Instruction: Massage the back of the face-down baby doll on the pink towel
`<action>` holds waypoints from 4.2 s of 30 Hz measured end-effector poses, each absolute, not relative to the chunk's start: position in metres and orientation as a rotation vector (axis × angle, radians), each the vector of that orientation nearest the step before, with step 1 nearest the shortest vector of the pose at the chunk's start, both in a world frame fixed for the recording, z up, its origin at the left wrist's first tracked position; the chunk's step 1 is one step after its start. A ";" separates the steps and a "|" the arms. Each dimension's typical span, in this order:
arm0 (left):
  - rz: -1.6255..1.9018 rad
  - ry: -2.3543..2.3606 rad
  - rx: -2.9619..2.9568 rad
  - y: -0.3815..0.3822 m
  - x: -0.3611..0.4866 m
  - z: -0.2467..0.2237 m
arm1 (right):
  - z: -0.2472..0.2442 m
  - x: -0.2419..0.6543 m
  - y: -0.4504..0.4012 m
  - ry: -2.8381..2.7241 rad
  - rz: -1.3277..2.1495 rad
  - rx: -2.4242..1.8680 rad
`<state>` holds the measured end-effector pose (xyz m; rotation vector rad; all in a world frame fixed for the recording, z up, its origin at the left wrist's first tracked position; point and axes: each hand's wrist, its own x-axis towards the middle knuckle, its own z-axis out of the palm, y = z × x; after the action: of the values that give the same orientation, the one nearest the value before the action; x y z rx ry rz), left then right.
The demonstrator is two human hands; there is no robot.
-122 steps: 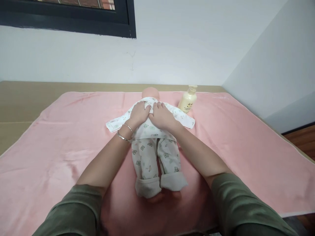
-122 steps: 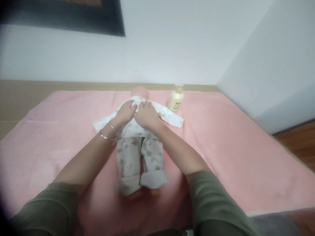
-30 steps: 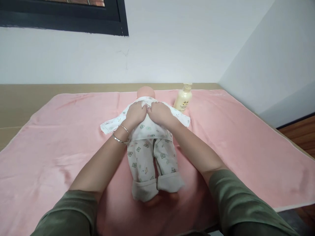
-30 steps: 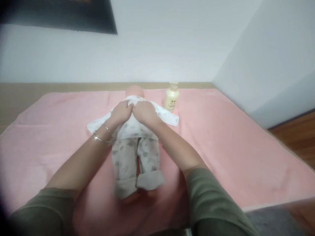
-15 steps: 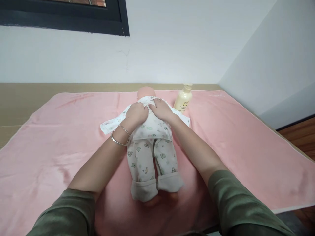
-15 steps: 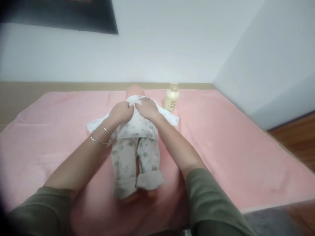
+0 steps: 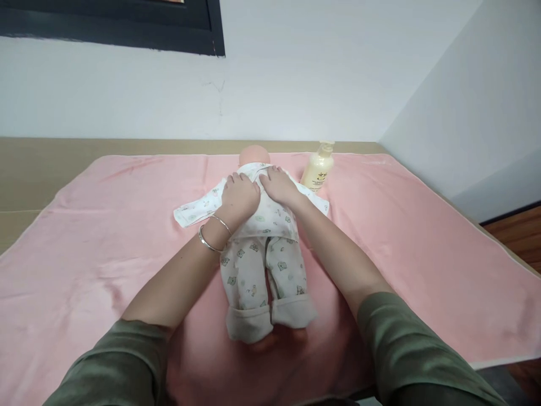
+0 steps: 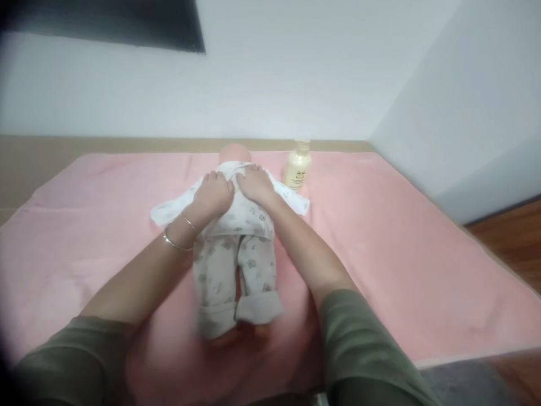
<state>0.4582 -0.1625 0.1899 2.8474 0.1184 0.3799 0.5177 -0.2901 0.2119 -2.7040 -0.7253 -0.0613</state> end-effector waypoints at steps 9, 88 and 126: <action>0.316 0.233 2.769 -0.156 0.466 0.198 | 0.210 0.511 -0.288 -0.736 -0.114 -2.747; 0.514 0.244 2.650 -0.151 0.473 0.184 | 0.198 0.520 -0.284 -0.731 -0.214 -2.631; 0.271 0.220 2.668 -0.155 0.459 0.218 | 0.224 0.485 -0.283 -0.826 -0.114 -2.777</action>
<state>0.4591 -0.1550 0.2182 2.6682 0.2204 0.2714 0.4853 -0.2829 0.2238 -2.7772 -0.8257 -0.1136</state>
